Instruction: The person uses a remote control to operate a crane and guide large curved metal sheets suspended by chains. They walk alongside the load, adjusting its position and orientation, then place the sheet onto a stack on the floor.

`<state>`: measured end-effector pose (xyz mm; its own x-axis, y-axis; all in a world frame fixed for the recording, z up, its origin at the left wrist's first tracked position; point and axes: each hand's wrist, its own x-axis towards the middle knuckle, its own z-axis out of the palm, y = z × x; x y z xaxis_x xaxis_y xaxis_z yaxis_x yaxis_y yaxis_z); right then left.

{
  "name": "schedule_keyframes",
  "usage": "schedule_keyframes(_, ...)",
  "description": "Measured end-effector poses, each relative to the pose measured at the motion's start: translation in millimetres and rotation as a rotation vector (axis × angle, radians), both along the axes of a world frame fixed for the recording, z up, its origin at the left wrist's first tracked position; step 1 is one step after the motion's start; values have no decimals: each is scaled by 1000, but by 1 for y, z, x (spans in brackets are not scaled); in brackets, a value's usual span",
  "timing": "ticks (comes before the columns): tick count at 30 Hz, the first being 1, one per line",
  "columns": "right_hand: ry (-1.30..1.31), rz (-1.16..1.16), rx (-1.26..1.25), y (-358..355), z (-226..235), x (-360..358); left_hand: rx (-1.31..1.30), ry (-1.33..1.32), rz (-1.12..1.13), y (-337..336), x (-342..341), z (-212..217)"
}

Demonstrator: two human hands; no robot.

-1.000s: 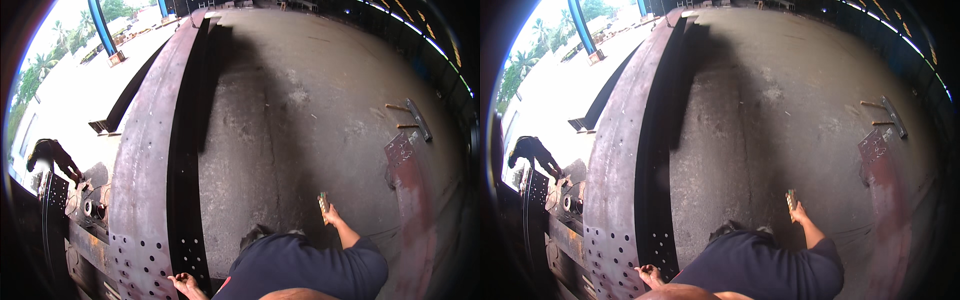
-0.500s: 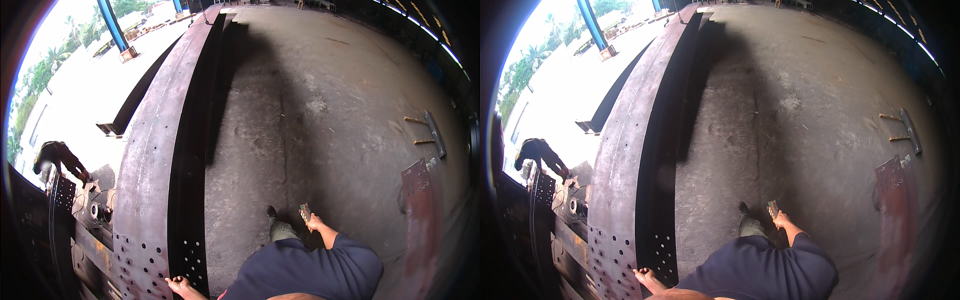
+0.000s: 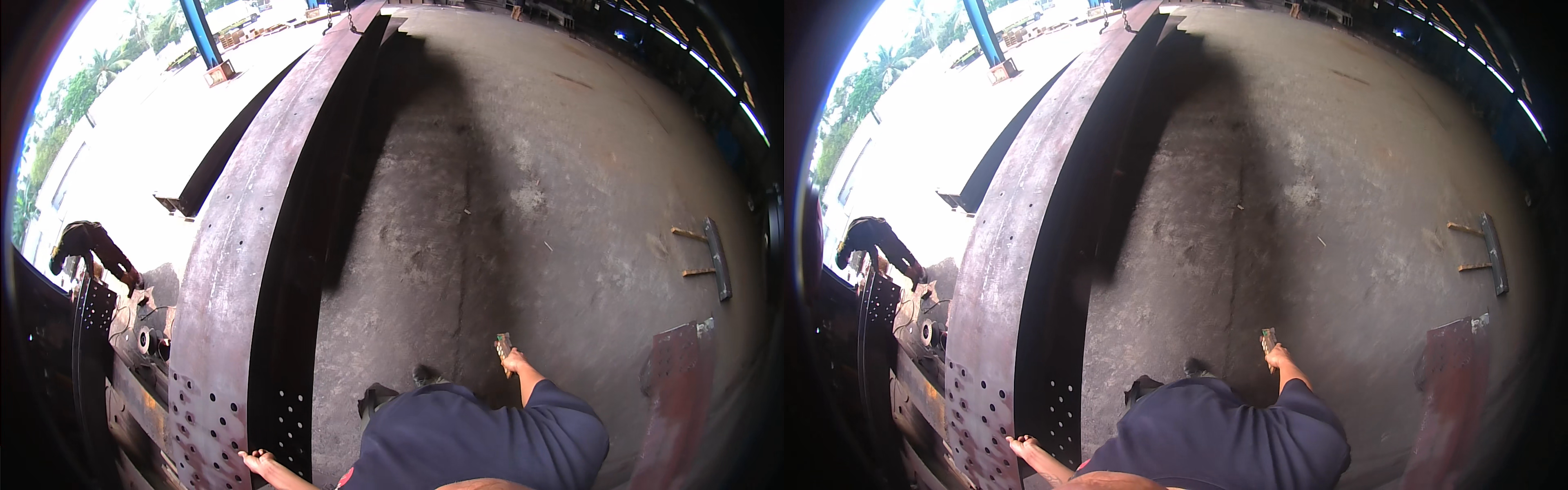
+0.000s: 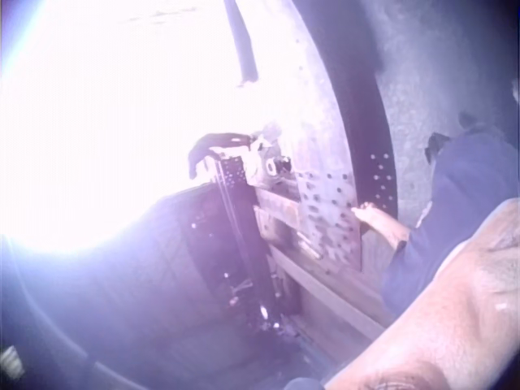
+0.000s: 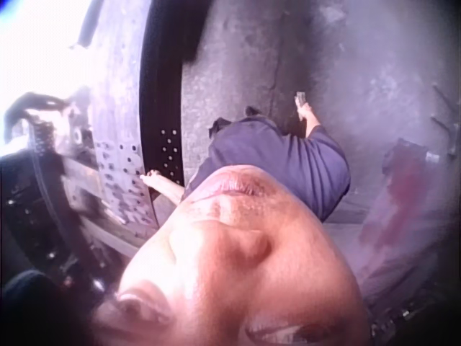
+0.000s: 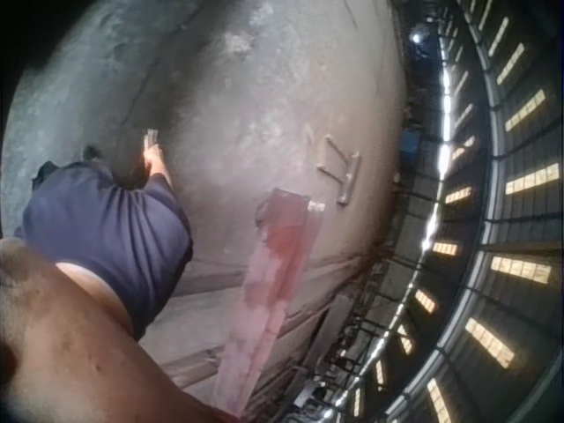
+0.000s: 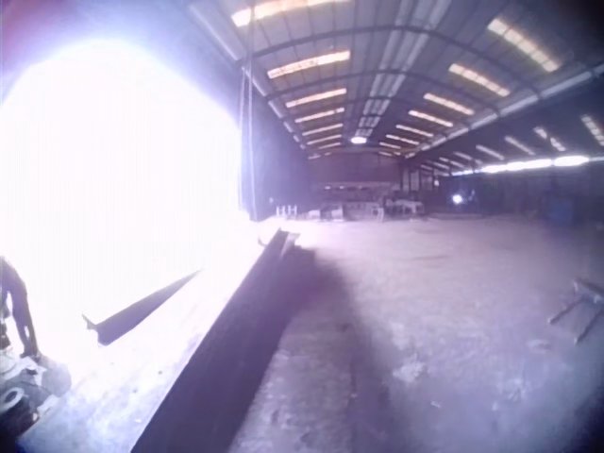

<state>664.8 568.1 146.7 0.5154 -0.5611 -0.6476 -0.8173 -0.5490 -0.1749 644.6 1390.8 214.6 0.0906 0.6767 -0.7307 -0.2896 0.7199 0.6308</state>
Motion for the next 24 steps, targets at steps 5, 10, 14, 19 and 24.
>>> schedule_keyframes(5,-48,35,76,-2,18,85,5,60,-13,5,35,-16)
schedule_keyframes(10,-17,255,47,9,3,155,10,79,17,-64,91,23)
schedule_keyframes(14,-32,277,111,36,8,203,-59,1,107,-142,135,112)
schedule_keyframes(19,-3,297,147,63,25,224,-105,-105,120,-169,176,120)
schedule_keyframes(24,1,326,127,70,25,247,-158,-238,33,-170,179,74)
